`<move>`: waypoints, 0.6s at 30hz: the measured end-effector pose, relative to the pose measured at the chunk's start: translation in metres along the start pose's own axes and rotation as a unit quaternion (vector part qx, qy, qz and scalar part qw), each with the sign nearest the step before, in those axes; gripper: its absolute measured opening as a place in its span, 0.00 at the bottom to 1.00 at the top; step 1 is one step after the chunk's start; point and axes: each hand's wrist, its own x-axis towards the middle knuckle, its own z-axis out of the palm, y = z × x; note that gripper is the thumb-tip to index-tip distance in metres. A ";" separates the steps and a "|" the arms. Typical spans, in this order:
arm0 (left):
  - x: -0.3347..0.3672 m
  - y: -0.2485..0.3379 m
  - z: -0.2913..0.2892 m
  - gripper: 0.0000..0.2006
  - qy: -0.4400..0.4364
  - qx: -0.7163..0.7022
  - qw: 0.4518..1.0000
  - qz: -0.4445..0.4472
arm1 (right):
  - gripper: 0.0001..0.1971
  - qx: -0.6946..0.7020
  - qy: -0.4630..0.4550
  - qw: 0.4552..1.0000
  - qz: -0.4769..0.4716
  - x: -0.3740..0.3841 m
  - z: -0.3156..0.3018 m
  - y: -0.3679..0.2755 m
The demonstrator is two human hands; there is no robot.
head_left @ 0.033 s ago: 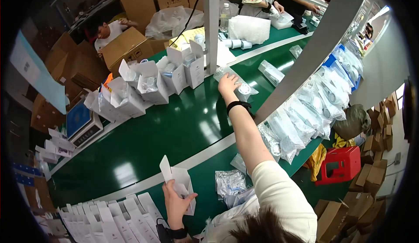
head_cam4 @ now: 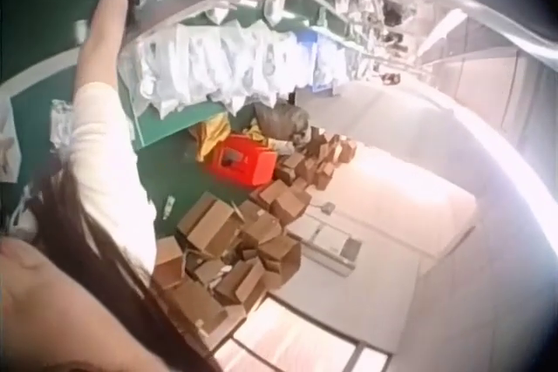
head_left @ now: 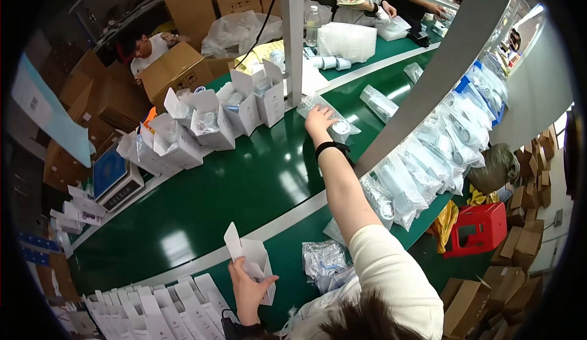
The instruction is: The person packages handheld fans by hand, placing a bubble-wrapped fan and a small plastic bag into a white box. They then close the box flaps and set the completed package onto the green assembly line.
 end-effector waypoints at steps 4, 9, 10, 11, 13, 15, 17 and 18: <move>-0.015 -0.010 0.010 0.38 0.075 -0.054 0.994 -0.066 | 0.28 -0.005 -0.213 0.977 -0.019 0.019 -0.002 0.001; -0.016 -0.007 0.004 0.36 0.098 -0.029 0.995 -0.002 | 0.27 0.050 -0.233 0.966 -0.103 -0.010 -0.003 -0.015; -0.015 -0.011 0.002 0.35 0.100 -0.042 0.994 0.018 | 0.27 0.053 -0.241 0.962 -0.119 -0.022 -0.011 -0.023; -0.014 -0.013 0.002 0.34 0.105 -0.055 0.992 0.036 | 0.30 0.041 -0.261 0.952 -0.151 -0.032 -0.024 -0.027; -0.008 -0.009 0.001 0.33 0.130 -0.079 0.985 0.082 | 0.34 0.031 -0.284 0.937 -0.202 -0.044 -0.047 -0.027; 0.001 -0.011 0.009 0.33 0.129 -0.121 0.978 0.111 | 0.36 0.244 -0.333 0.881 -0.231 -0.045 -0.068 -0.019; 0.005 -0.008 0.016 0.34 0.107 -0.105 0.981 0.123 | 0.34 0.450 -0.339 0.797 -0.218 -0.067 -0.094 -0.023; 0.003 -0.011 0.021 0.34 0.124 -0.102 0.981 0.110 | 0.31 0.632 -0.335 0.675 -0.182 -0.086 -0.113 -0.027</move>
